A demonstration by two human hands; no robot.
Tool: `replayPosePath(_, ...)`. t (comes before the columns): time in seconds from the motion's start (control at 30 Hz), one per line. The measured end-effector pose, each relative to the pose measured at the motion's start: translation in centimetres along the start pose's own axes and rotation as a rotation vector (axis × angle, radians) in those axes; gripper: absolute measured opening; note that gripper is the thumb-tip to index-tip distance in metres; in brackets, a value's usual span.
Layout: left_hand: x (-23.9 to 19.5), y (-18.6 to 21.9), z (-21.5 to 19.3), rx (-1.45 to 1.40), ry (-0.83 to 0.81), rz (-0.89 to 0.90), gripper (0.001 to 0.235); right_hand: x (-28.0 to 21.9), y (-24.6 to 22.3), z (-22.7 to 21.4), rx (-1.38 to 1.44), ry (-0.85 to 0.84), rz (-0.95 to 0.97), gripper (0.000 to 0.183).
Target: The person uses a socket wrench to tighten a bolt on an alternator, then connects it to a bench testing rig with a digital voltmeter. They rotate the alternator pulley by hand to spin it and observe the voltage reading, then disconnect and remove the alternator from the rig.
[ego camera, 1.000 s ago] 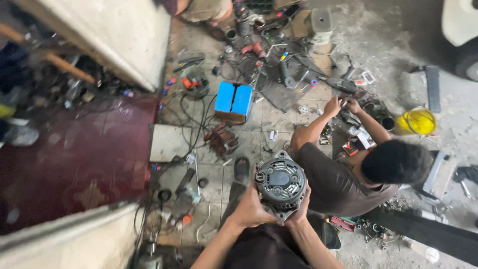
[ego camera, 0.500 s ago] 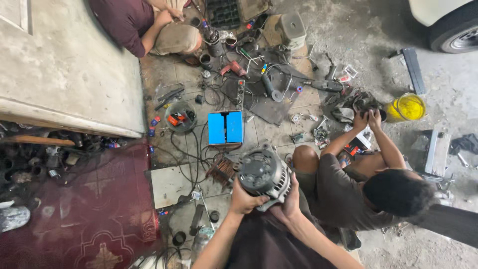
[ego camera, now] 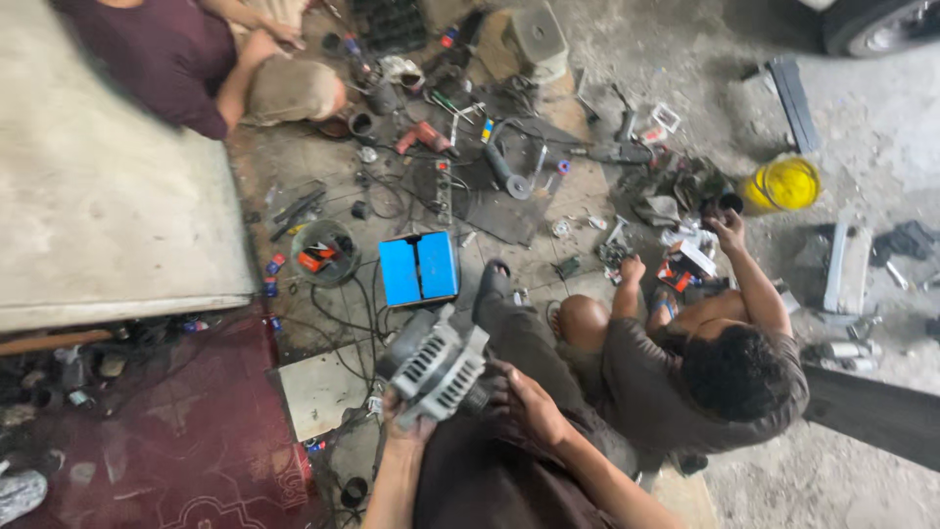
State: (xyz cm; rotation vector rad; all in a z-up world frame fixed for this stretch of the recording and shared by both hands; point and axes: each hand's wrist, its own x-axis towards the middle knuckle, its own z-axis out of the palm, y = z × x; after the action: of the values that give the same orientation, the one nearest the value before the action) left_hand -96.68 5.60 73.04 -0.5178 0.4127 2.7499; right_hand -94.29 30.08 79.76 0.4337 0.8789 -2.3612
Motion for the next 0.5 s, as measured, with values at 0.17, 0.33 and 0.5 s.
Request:
replayPosePath(0.17, 4.8, -1.3, 0.1, -0.117, 0.077, -0.151, 0.076, 2.4, -3.9, -6.0, -0.146, 0.385, 0.04, 0.053)
replayPosePath(0.33, 15.9, -3.8, 4.8, -0.004, -0.007, -0.199, 0.073, 5.9, -9.1, -15.3, -0.496, 0.631, -0.015, 0.048)
replayPosePath(0.5, 26.4, -7.3, 12.3, -0.148, 0.049, -0.221, 0.069, 6.9, -16.0, -22.8, -0.455, 0.886, 0.032, 0.041)
